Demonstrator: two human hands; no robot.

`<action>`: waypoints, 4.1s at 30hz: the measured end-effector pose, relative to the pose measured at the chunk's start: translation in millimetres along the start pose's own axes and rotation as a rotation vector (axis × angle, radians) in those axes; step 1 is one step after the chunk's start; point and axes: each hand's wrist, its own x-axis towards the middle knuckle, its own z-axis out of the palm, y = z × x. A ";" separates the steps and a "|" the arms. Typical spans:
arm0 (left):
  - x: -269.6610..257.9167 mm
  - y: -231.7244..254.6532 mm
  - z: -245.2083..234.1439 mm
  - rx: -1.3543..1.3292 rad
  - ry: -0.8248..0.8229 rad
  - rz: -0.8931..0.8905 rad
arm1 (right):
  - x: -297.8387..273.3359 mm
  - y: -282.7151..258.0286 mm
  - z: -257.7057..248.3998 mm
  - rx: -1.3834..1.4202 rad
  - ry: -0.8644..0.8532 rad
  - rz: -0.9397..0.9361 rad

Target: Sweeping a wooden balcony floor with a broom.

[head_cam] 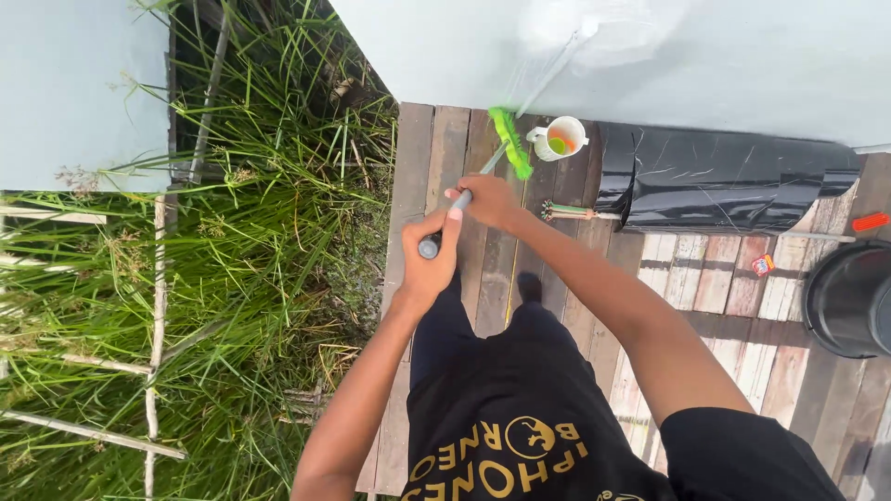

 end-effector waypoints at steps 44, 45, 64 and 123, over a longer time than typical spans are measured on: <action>31.2 88.4 51.4 0.210 -1.499 0.362 | -134.3 5.3 80.8 0.408 0.734 0.419; 13.7 89.3 56.9 0.127 -1.539 0.391 | -156.4 0.0 85.0 0.494 0.727 0.374; -125.0 153.4 124.8 0.208 -1.574 0.421 | -355.7 27.3 55.6 0.116 0.688 0.573; -164.4 104.7 371.1 -0.538 -1.561 0.535 | -431.1 99.8 -80.3 0.308 1.204 0.657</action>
